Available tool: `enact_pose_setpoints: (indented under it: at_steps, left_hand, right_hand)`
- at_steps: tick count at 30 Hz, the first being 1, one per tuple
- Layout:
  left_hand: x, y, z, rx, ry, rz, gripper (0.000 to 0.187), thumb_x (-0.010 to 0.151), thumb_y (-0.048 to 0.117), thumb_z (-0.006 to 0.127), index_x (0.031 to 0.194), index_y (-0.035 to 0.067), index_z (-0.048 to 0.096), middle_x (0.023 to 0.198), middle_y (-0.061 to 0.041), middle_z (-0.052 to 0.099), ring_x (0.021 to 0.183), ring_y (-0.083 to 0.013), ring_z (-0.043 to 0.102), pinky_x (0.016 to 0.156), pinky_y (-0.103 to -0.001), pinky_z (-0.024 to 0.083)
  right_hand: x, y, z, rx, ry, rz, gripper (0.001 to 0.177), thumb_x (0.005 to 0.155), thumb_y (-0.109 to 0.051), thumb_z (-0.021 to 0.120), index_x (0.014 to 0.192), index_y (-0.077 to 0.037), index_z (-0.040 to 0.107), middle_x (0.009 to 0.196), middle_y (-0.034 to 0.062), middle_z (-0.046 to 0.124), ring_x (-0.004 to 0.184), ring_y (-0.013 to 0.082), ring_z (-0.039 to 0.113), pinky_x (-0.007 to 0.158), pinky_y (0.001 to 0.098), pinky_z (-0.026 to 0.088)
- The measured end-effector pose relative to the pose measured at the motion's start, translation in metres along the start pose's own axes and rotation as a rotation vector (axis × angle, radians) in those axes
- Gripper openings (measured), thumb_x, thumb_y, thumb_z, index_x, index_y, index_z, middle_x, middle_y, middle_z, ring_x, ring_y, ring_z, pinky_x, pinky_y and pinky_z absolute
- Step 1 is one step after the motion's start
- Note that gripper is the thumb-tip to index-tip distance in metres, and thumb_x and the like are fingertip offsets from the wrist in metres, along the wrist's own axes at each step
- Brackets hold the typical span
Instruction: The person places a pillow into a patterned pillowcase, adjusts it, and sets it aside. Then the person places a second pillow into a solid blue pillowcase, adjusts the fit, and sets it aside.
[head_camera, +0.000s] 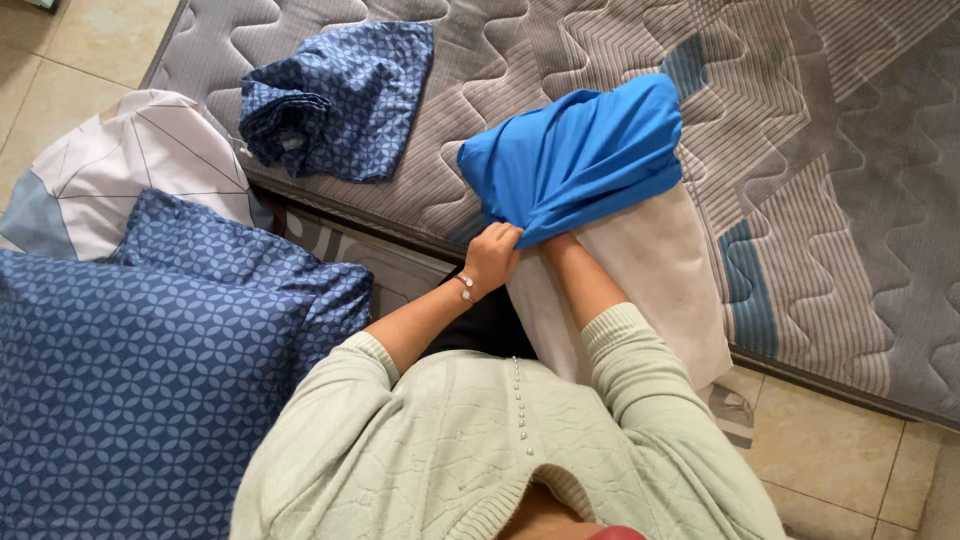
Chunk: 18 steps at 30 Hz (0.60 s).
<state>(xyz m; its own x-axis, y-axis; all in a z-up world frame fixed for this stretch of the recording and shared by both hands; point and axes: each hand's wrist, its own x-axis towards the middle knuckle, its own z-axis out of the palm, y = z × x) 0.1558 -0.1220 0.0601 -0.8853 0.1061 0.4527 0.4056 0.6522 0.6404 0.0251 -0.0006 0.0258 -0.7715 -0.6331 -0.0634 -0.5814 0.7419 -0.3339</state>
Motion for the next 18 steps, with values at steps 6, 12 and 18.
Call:
enact_pose_setpoints:
  at_steps: [6,12,18]
  left_hand:
    - [0.027,-0.048,-0.017,0.058,0.027,-0.046,0.051,0.071,0.015,0.075,0.118,0.004,0.062,0.119,-0.021,0.062,0.117,-0.0403,0.055,0.104,-0.049,0.045]
    - [0.025,-0.103,-0.003,0.038,0.019,-0.111,0.081,0.067,0.012,0.074,0.139,-0.008,0.043,0.141,-0.033,0.046,0.136,-0.0494,0.035,0.112,-0.052,0.031]
    - [0.042,-0.117,0.061,0.031,0.0,-0.228,0.046,0.077,-0.002,0.063,0.123,0.002,0.063,0.116,-0.024,0.068,0.113,-0.0423,0.062,0.1,-0.048,0.051]
  right_hand:
    - [0.012,0.005,0.001,0.007,0.036,0.04,0.039,0.095,-0.029,0.058,0.125,-0.007,0.068,0.134,0.0156,0.064,0.127,0.0323,0.055,0.11,0.0465,0.039]
    - [0.006,0.018,-0.007,0.011,0.12,0.047,0.037,0.094,-0.028,0.059,0.124,-0.007,0.069,0.131,0.0161,0.065,0.124,0.0321,0.056,0.108,0.0458,0.041]
    - [0.003,0.045,-0.032,0.03,0.224,0.078,0.036,0.094,-0.026,0.06,0.122,-0.006,0.069,0.129,0.0166,0.067,0.121,0.032,0.058,0.105,0.045,0.042]
